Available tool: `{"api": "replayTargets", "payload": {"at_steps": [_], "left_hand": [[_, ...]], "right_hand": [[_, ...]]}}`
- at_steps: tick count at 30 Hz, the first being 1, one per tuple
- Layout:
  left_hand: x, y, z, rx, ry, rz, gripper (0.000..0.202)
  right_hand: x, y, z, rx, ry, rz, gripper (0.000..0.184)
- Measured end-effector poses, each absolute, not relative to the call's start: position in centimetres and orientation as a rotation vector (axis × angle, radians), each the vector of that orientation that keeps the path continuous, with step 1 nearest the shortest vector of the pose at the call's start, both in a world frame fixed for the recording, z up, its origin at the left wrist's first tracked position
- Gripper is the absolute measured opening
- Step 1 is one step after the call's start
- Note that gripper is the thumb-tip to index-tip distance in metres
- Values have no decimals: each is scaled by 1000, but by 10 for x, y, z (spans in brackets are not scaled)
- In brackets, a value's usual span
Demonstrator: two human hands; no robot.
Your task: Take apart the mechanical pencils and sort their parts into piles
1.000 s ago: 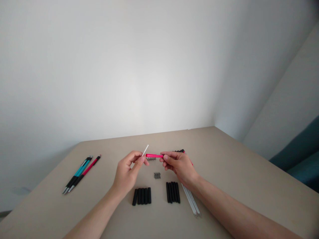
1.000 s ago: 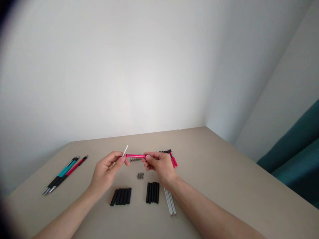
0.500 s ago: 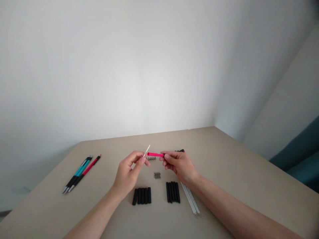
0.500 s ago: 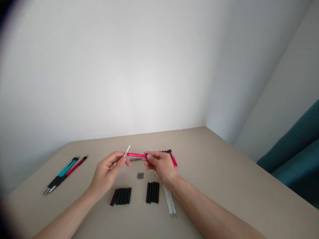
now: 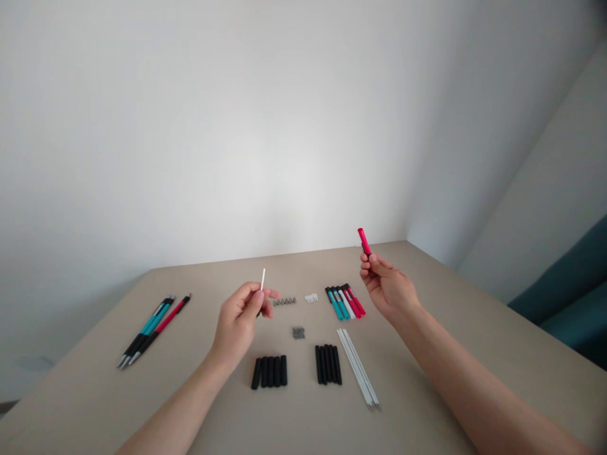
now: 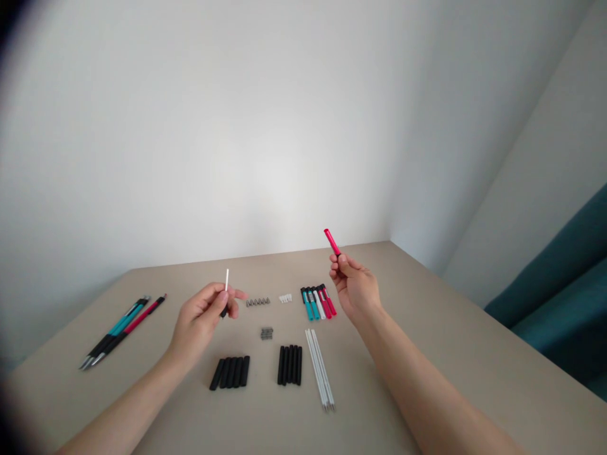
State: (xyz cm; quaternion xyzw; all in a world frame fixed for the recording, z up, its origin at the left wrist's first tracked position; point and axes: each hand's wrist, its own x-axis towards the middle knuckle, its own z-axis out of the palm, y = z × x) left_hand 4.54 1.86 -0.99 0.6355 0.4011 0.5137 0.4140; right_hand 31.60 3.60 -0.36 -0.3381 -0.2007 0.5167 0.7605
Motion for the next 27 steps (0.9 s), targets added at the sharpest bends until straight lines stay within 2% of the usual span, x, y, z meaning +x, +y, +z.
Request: {"api": "replayTargets", "payload": {"at_steps": [10,17,22,27], "left_hand": [[45,20,-15,1450,921,1228,21],[48,16,-5,917,751,1090,14],[50,9,1,775,731,822,16],[57,2,0,741,782,716,18]], "right_hand": [[322,42,-17,-778,-586,1116,7],[292,28,-15,-881,-862,1137,32],[269,14,-18,-1074,-1319,963,25],[263,6,-19,-1076,-1599,744,24]]}}
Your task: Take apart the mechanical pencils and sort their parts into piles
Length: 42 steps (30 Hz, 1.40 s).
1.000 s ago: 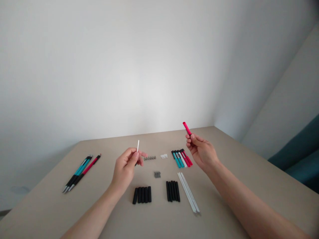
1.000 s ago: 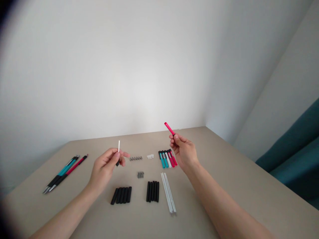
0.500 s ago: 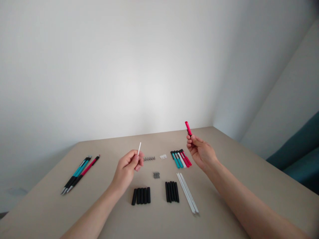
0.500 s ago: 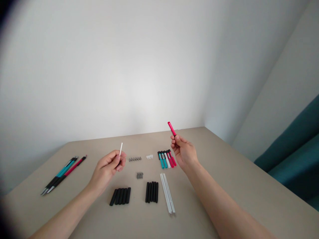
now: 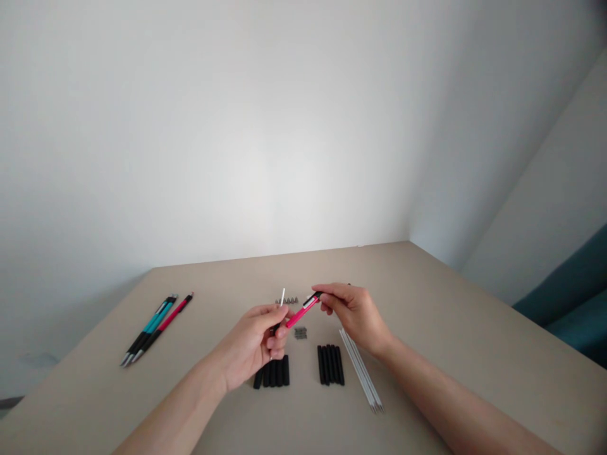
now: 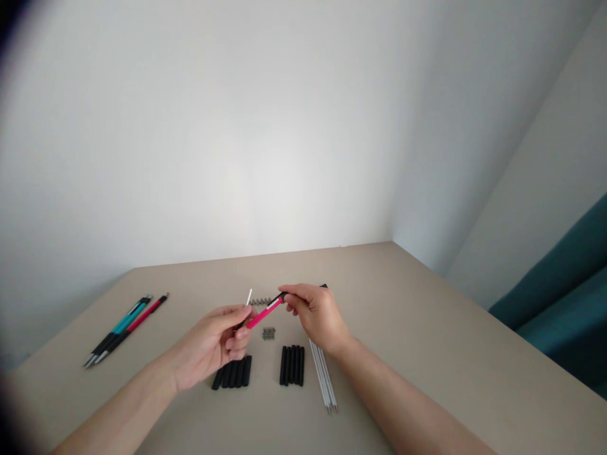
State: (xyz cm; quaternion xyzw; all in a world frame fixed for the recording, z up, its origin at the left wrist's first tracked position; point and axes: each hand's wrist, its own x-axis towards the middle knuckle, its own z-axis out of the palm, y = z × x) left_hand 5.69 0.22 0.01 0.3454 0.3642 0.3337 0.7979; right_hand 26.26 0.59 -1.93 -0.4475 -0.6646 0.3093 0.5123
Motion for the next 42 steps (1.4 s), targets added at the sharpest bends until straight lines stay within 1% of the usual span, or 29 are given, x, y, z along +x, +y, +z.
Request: {"api": "replayTargets", "payload": {"at_steps": [2,4,9,11,14,21,29,42], "left_hand": [[58,1,0,755,779,701,22],[58,1,0,773,774,683,20],[57,1,-3,783,769,673,15],[58,1,-5,766,762,667,14],[59,1,-10,740,740,652,14],[60,0,-18,726,720,605,15],[57,2,-16,759,709,648,15],[59,4,-15,749,779,724,8]], "right_hand": [[263,6,-20,-1073,-1612,699,25],[264,6,-21,-1066,-1591,686,24],[259,4,-17,-1029,-1398,819,29],[255,2,-14,-1008,-1316,853,26],[250,-1,-12,-1014,-1259,855,21],[244,-4,-11,-1052,-1249,872,25],[246,0,-9,-956,-1082,995,25],[246,-4,-7,-824,-1056,987,28]]}}
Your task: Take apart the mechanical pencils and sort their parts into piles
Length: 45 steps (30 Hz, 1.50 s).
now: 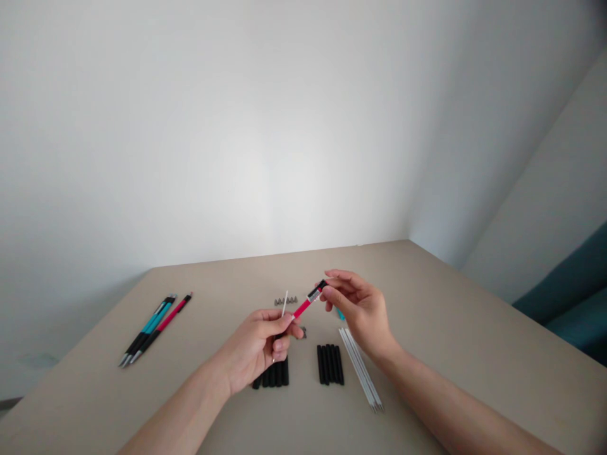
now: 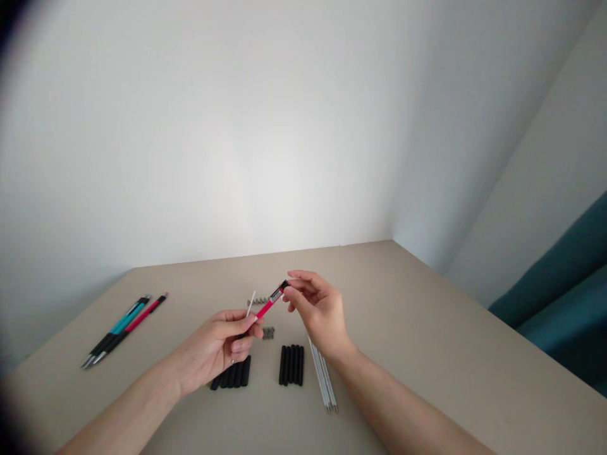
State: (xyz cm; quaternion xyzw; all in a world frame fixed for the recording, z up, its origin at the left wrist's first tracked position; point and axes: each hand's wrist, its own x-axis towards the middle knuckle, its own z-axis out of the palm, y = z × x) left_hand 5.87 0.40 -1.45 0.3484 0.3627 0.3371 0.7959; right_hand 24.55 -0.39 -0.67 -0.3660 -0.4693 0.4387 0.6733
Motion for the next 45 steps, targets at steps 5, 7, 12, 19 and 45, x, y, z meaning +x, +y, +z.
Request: {"api": "replayTargets", "payload": {"at_steps": [5,7,12,19,45], "left_hand": [[59,4,-10,747,771,761,8],[59,5,-10,750,761,781,9],[57,5,-10,763,734,783,11],[56,6,-13,775,730,773,12],[56,7,-11,794,748,735,11]], "right_hand": [[248,4,-13,-811,-843,1158,28],[252,8,-15,-779,-684,1255,25],[264,17,-18,-734,-386,1531,9],[268,20,-23,-702,-314,1690,12],[265,9,-6,-661,-284,1802,18]]}}
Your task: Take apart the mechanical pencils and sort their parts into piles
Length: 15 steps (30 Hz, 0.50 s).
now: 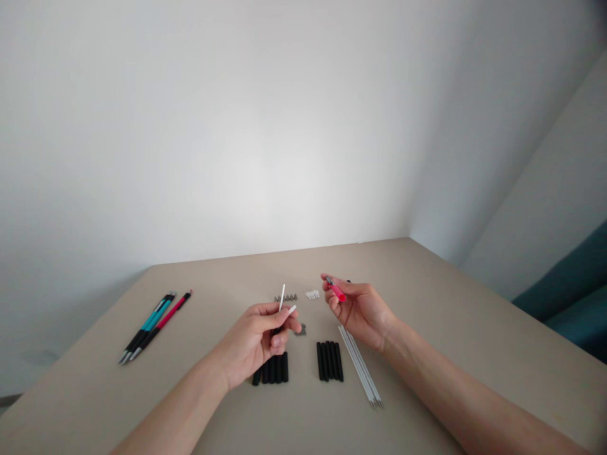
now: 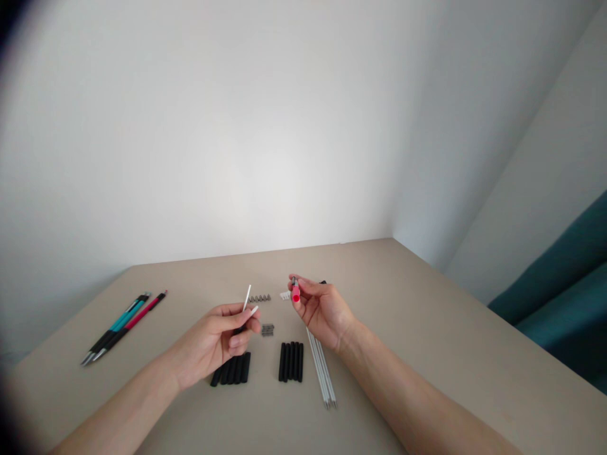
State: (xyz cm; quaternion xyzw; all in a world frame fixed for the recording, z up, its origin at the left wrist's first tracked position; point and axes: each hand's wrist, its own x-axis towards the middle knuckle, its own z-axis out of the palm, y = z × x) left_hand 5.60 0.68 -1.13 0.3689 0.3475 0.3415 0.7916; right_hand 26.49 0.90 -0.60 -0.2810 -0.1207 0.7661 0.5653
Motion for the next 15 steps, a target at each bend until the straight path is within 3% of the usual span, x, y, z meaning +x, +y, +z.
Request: {"api": "replayTargets", "payload": {"at_steps": [10,15], "left_hand": [[58,2,-3,753,799,763,9],[58,3,-2,761,794,758,8]], "right_hand": [[264,9,-8,-683,-320,1762,13],[261,11,-12,-726,-489,1578,5]]}}
